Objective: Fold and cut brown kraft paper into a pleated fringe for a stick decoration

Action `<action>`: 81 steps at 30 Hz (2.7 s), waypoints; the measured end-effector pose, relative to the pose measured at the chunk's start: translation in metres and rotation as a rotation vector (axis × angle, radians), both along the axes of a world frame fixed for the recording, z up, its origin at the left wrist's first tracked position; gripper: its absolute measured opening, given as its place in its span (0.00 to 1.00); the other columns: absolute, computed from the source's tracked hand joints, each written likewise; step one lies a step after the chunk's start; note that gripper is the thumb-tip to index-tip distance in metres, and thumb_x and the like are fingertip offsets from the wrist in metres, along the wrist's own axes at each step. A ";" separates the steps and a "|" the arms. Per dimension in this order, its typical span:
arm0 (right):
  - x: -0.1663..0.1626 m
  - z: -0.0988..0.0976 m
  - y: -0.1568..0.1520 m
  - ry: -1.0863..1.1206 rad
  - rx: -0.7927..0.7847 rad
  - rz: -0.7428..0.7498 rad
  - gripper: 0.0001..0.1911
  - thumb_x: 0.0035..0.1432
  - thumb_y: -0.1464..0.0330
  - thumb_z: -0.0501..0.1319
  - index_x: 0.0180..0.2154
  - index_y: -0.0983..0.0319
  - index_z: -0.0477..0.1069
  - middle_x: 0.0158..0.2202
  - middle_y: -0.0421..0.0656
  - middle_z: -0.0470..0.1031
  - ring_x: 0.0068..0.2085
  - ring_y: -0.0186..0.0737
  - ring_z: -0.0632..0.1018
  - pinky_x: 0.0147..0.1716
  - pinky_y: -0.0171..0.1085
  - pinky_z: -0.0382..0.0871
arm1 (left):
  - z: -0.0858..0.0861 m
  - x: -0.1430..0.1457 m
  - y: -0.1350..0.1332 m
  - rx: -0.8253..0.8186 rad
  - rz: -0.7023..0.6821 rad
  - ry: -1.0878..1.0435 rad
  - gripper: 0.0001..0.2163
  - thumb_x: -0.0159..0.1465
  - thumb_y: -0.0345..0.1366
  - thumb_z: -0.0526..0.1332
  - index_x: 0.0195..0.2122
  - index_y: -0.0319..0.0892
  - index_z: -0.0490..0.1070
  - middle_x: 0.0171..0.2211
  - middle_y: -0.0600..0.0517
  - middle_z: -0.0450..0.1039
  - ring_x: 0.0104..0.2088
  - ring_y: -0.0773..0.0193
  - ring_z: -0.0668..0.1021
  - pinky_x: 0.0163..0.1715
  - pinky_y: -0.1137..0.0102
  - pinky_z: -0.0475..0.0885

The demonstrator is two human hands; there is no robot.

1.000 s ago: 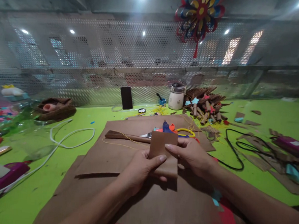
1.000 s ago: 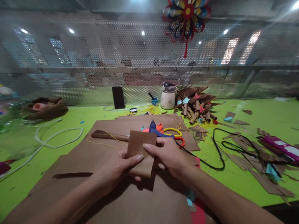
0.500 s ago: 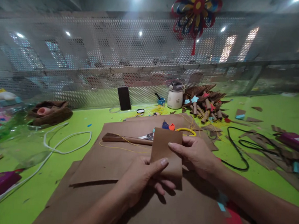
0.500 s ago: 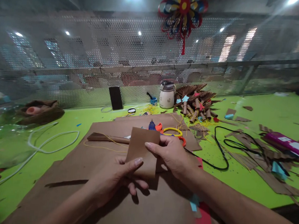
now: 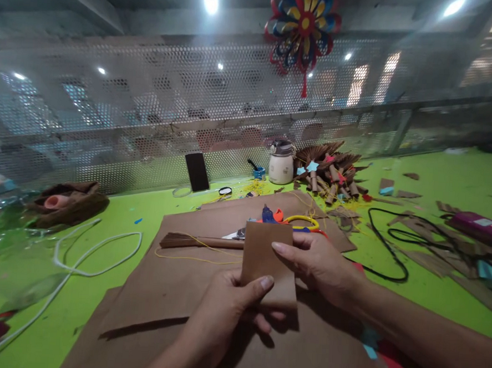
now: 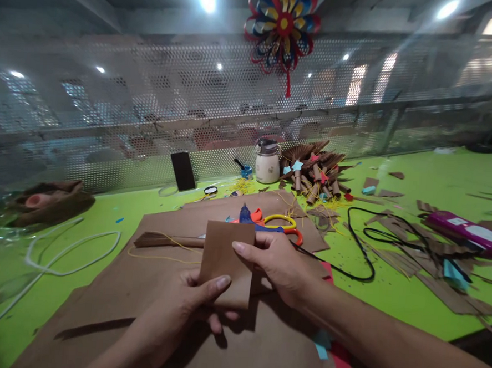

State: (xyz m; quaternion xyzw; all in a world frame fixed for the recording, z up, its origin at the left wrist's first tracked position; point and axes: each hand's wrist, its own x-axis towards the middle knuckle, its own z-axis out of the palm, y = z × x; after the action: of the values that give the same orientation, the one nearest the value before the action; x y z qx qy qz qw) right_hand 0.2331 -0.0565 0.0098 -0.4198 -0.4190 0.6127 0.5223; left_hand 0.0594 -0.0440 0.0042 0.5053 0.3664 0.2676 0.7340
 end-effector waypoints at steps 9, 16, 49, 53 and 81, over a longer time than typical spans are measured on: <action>-0.001 0.002 0.002 -0.057 0.004 -0.139 0.19 0.42 0.55 0.70 0.26 0.64 0.71 0.24 0.41 0.72 0.23 0.33 0.70 0.21 0.33 0.63 | 0.004 0.001 -0.003 -0.021 -0.001 -0.031 0.15 0.56 0.38 0.65 0.39 0.29 0.73 0.28 0.40 0.77 0.23 0.64 0.76 0.20 0.73 0.72; 0.001 0.004 0.004 -0.030 -0.015 -0.168 0.19 0.41 0.56 0.70 0.27 0.65 0.71 0.23 0.40 0.72 0.22 0.30 0.68 0.21 0.31 0.61 | 0.004 0.001 -0.003 -0.081 -0.044 -0.026 0.16 0.59 0.41 0.62 0.37 0.29 0.74 0.32 0.38 0.77 0.27 0.60 0.80 0.19 0.76 0.71; 0.003 0.002 0.006 -0.106 0.093 -0.196 0.21 0.44 0.52 0.67 0.24 0.63 0.67 0.21 0.38 0.68 0.21 0.30 0.67 0.20 0.32 0.60 | 0.004 0.003 -0.006 -0.005 0.029 -0.031 0.13 0.55 0.36 0.66 0.35 0.29 0.74 0.27 0.42 0.76 0.21 0.68 0.74 0.23 0.73 0.71; 0.004 0.003 0.006 -0.096 0.073 -0.202 0.21 0.43 0.53 0.68 0.24 0.63 0.67 0.20 0.37 0.67 0.20 0.30 0.66 0.20 0.31 0.60 | 0.004 0.002 -0.005 -0.018 -0.002 -0.073 0.16 0.59 0.42 0.62 0.35 0.29 0.74 0.27 0.41 0.76 0.22 0.66 0.76 0.23 0.73 0.72; -0.004 0.002 -0.010 -0.272 0.031 0.088 0.19 0.49 0.55 0.65 0.29 0.67 0.73 0.21 0.40 0.71 0.22 0.31 0.68 0.22 0.32 0.60 | 0.014 0.003 -0.006 0.144 0.276 -0.043 0.19 0.58 0.47 0.61 0.41 0.34 0.72 0.30 0.45 0.78 0.16 0.69 0.73 0.15 0.73 0.72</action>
State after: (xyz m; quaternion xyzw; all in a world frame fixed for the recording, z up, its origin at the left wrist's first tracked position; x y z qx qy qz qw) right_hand 0.2286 -0.0668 0.0122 -0.4720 -0.5135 0.5659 0.4397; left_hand 0.0621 -0.0499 0.0182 0.4955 0.3965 0.4024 0.6599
